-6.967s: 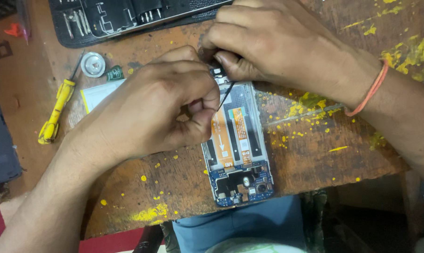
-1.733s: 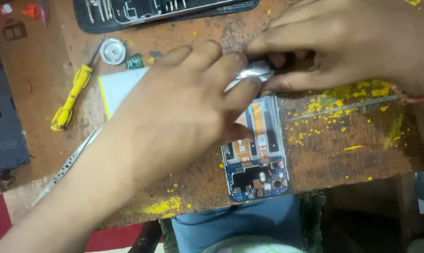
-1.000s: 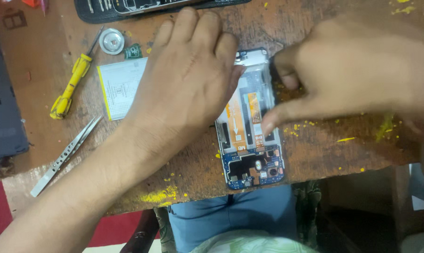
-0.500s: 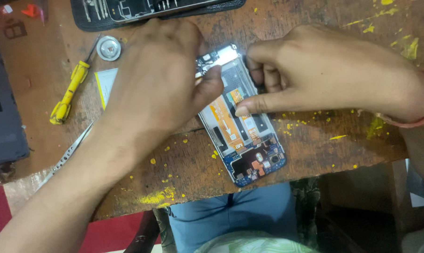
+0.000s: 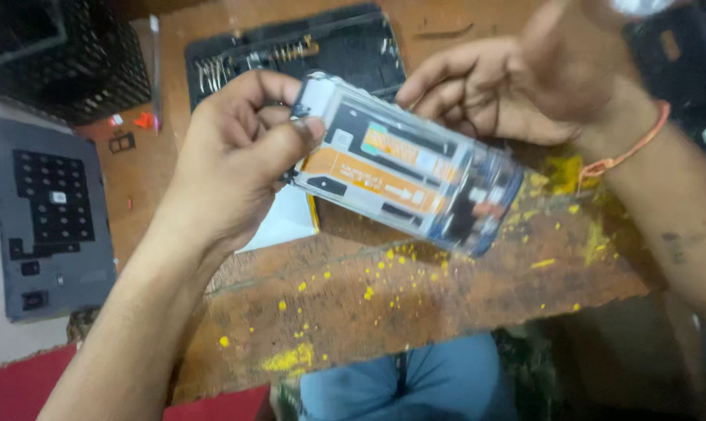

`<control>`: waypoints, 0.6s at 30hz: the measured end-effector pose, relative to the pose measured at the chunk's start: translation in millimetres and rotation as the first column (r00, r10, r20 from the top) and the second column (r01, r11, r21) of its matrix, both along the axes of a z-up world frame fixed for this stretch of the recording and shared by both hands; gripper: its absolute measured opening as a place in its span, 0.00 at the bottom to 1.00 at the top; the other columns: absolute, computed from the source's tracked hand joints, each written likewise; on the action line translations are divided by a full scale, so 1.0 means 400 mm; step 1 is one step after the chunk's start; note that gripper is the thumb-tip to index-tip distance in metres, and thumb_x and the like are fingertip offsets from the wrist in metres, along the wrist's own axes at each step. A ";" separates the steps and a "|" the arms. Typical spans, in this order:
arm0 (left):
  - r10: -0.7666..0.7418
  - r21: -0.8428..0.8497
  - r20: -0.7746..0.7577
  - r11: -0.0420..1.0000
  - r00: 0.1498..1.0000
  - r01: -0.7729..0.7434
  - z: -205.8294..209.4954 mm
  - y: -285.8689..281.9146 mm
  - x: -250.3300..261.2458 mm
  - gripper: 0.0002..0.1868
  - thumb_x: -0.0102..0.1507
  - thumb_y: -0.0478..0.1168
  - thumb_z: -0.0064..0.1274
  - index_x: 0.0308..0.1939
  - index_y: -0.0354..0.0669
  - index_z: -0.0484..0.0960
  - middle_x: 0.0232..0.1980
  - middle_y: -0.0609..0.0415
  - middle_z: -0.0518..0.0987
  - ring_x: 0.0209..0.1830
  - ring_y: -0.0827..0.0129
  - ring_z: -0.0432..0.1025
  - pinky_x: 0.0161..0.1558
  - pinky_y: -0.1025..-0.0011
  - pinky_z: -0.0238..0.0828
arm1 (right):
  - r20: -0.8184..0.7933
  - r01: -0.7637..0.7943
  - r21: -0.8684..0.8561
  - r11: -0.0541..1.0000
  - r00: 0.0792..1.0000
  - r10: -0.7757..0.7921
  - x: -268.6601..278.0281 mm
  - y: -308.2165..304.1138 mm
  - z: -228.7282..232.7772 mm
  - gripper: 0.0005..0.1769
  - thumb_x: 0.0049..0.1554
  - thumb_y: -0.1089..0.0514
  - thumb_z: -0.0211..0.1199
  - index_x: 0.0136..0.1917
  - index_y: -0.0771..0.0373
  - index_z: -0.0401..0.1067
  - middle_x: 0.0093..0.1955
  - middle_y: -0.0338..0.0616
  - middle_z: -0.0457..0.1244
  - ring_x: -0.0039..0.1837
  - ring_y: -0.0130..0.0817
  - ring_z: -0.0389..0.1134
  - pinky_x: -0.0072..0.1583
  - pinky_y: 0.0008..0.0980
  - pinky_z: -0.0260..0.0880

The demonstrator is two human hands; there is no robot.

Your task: The person disassembles a smartphone, removes the screen assembly, and uses tweezers to peel off adhesive strips from the phone's frame. They handle the battery, motherboard, and screen components while working at a cluttered wooden table.

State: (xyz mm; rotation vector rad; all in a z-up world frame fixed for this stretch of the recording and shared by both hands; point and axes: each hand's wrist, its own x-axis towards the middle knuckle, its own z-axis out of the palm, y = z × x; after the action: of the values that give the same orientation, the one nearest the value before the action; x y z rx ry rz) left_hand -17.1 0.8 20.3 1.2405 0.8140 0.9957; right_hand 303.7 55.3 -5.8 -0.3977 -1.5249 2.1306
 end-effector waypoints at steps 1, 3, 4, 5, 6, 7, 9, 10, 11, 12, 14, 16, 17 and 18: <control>0.018 -0.003 0.127 1.000 0.992 -0.018 -0.001 0.006 -0.004 0.12 0.72 0.24 0.51 0.59 0.23 0.70 0.49 0.42 0.83 0.47 0.68 0.78 0.55 0.70 0.76 | -0.004 0.120 -0.011 0.993 0.993 -0.120 0.011 0.000 0.003 0.68 0.50 0.15 0.58 0.75 0.78 0.57 0.67 0.67 0.62 0.69 0.49 0.67 0.67 0.47 0.71; 0.096 0.002 0.319 0.995 0.943 -0.102 -0.005 0.003 0.012 0.19 0.69 0.23 0.50 0.63 0.29 0.65 0.52 0.43 0.82 0.51 0.68 0.77 0.57 0.68 0.76 | -0.016 0.350 -0.043 0.936 0.936 -0.351 0.015 -0.031 -0.005 0.74 0.43 0.09 0.52 0.77 0.75 0.53 0.71 0.68 0.56 0.70 0.54 0.61 0.69 0.55 0.65; 0.130 -0.004 0.409 0.990 0.903 -0.141 -0.006 -0.004 0.027 0.23 0.67 0.23 0.49 0.65 0.32 0.62 0.54 0.43 0.81 0.53 0.68 0.77 0.59 0.68 0.76 | -0.206 0.266 -0.131 0.955 0.935 -0.288 -0.002 -0.024 -0.011 0.73 0.44 0.10 0.52 0.77 0.73 0.54 0.72 0.67 0.57 0.72 0.54 0.61 0.69 0.54 0.66; 0.158 -0.009 0.429 0.985 0.889 -0.170 -0.005 -0.016 0.041 0.25 0.67 0.23 0.49 0.67 0.33 0.61 0.55 0.43 0.80 0.54 0.68 0.77 0.59 0.67 0.76 | -0.390 0.159 -0.203 0.966 0.892 -0.229 -0.024 -0.015 -0.018 0.71 0.44 0.10 0.51 0.77 0.71 0.55 0.74 0.66 0.58 0.73 0.54 0.61 0.70 0.53 0.66; 0.184 -0.014 0.449 0.980 0.874 -0.199 -0.004 -0.029 0.057 0.27 0.67 0.24 0.49 0.68 0.34 0.60 0.57 0.42 0.79 0.55 0.67 0.76 0.60 0.67 0.75 | -0.455 0.120 -0.192 0.974 0.868 -0.197 -0.032 -0.013 -0.015 0.69 0.45 0.11 0.53 0.78 0.68 0.55 0.75 0.63 0.57 0.75 0.53 0.61 0.72 0.53 0.65; 0.211 -0.032 0.467 0.974 0.859 -0.223 -0.005 -0.044 0.072 0.28 0.66 0.24 0.48 0.70 0.35 0.60 0.58 0.42 0.78 0.57 0.67 0.76 0.61 0.66 0.75 | -0.515 0.083 -0.192 0.978 0.840 -0.172 -0.040 -0.024 -0.016 0.68 0.46 0.13 0.55 0.79 0.66 0.55 0.76 0.61 0.57 0.77 0.51 0.60 0.74 0.52 0.65; 0.266 -0.060 0.454 0.961 0.851 -0.269 -0.009 -0.071 0.090 0.25 0.66 0.24 0.50 0.66 0.34 0.61 0.59 0.42 0.77 0.57 0.67 0.75 0.62 0.66 0.75 | -0.420 0.172 -0.069 0.983 0.888 -0.185 -0.059 -0.069 -0.026 0.65 0.48 0.17 0.63 0.83 0.60 0.52 0.80 0.50 0.55 0.81 0.44 0.57 0.81 0.49 0.60; 0.294 -0.079 0.444 0.954 0.847 -0.289 -0.015 -0.083 0.098 0.23 0.66 0.24 0.50 0.64 0.33 0.62 0.59 0.43 0.77 0.58 0.67 0.75 0.62 0.66 0.75 | -0.354 0.281 -0.025 0.959 0.895 -0.271 -0.077 -0.080 -0.032 0.59 0.51 0.24 0.65 0.82 0.60 0.52 0.77 0.49 0.56 0.78 0.44 0.58 0.77 0.48 0.62; 0.268 0.010 0.371 0.956 0.889 -0.293 -0.024 -0.093 0.106 0.23 0.66 0.25 0.52 0.63 0.33 0.61 0.58 0.43 0.77 0.57 0.67 0.75 0.62 0.66 0.75 | -0.292 0.383 0.018 0.923 0.885 -0.362 -0.095 -0.092 -0.039 0.53 0.54 0.31 0.68 0.80 0.60 0.53 0.75 0.47 0.57 0.75 0.43 0.59 0.72 0.47 0.64; 0.247 0.099 0.292 0.953 0.924 -0.286 -0.034 -0.102 0.114 0.23 0.67 0.25 0.54 0.62 0.33 0.61 0.57 0.44 0.77 0.57 0.67 0.75 0.61 0.66 0.75 | -0.269 0.423 -0.040 0.905 0.868 -0.417 -0.107 -0.106 -0.042 0.47 0.58 0.37 0.66 0.79 0.61 0.53 0.74 0.48 0.58 0.74 0.43 0.61 0.73 0.49 0.65; 0.174 0.176 0.219 0.961 0.960 -0.214 -0.052 -0.108 0.120 0.21 0.67 0.26 0.56 0.58 0.35 0.61 0.56 0.46 0.76 0.56 0.69 0.75 0.59 0.68 0.75 | -0.218 0.498 -0.158 0.853 0.824 -0.522 -0.129 -0.131 -0.043 0.34 0.66 0.48 0.63 0.77 0.63 0.54 0.72 0.49 0.60 0.73 0.43 0.64 0.75 0.52 0.68; 0.058 0.164 0.251 0.981 0.966 -0.102 -0.061 -0.104 0.126 0.17 0.68 0.28 0.57 0.53 0.38 0.63 0.55 0.51 0.76 0.55 0.73 0.74 0.56 0.71 0.76 | -0.250 0.487 -0.124 0.864 0.828 -0.503 -0.139 -0.121 -0.031 0.25 0.68 0.54 0.59 0.73 0.66 0.59 0.67 0.53 0.64 0.67 0.46 0.70 0.70 0.51 0.74; 0.099 0.132 0.061 0.986 0.993 -0.107 -0.059 -0.100 0.121 0.12 0.69 0.31 0.56 0.50 0.37 0.68 0.50 0.49 0.77 0.48 0.72 0.72 0.50 0.70 0.74 | -0.264 0.486 -0.102 0.868 0.828 -0.495 -0.138 -0.116 -0.027 0.21 0.69 0.57 0.57 0.71 0.68 0.61 0.64 0.55 0.66 0.64 0.48 0.73 0.67 0.51 0.76; 0.130 0.102 -0.133 0.988 0.983 -0.117 -0.051 -0.095 0.105 0.07 0.69 0.33 0.55 0.47 0.36 0.73 0.45 0.47 0.77 0.41 0.71 0.69 0.43 0.69 0.72 | -0.238 0.509 -0.109 0.854 0.820 -0.520 -0.138 -0.117 -0.027 0.19 0.69 0.59 0.56 0.70 0.69 0.62 0.63 0.55 0.67 0.64 0.47 0.73 0.68 0.49 0.76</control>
State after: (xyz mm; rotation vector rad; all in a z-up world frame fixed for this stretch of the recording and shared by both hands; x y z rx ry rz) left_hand 25.1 -37.4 -0.3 1.3649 0.9715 1.0658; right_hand 248.6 8.6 -16.7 -0.4635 -1.0716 1.7044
